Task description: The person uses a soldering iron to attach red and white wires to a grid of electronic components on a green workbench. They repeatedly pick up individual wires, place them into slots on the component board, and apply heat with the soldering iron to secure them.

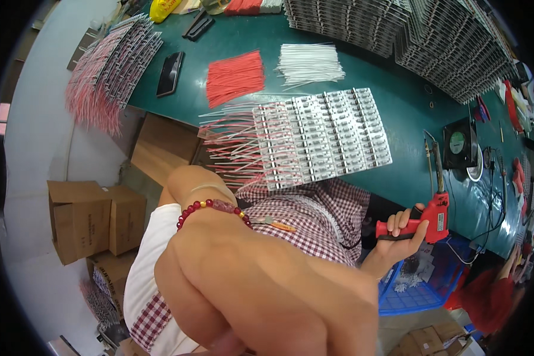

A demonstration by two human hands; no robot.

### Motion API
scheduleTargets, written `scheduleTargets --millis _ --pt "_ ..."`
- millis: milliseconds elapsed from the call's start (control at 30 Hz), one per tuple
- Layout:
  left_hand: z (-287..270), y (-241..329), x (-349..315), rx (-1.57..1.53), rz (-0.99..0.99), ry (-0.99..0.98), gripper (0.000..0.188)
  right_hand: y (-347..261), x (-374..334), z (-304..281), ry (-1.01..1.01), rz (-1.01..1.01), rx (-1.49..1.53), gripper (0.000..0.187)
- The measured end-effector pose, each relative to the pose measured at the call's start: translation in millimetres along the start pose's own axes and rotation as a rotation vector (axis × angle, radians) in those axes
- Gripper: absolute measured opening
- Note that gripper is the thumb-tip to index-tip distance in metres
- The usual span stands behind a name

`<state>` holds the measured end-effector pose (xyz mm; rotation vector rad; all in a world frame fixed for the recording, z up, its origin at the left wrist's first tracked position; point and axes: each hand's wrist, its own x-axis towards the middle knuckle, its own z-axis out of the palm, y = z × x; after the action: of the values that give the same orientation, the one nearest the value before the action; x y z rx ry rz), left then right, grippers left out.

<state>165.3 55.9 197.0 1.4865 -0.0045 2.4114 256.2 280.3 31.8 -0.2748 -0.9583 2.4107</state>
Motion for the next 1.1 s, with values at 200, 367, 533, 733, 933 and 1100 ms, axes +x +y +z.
scheduleTargets --millis 200,367,533,733,933,1100 --pt "42 -3 -13 0.141 0.071 -0.061 0.034 -6 -24 -3 -0.03 -0.022 0.02 0.037" --pt "45 5 -26 0.091 -0.252 -0.244 0.038 -10 -46 -16 -0.026 -0.048 0.065 0.037" --pt "31 8 -64 0.575 -0.666 -0.305 0.042 -7 -54 -26 -0.043 0.009 0.051 0.04" --pt "-98 13 -164 2.263 -0.981 -0.515 0.082 9 -48 -27 0.083 0.012 0.052 0.043" --pt "-111 17 -186 2.395 -0.978 -0.465 0.055 28 -6 -20 -0.017 0.133 0.198 0.047" --pt "-85 15 -189 2.313 -1.03 -0.365 0.056 38 19 -4 0.057 0.194 0.107 0.047"
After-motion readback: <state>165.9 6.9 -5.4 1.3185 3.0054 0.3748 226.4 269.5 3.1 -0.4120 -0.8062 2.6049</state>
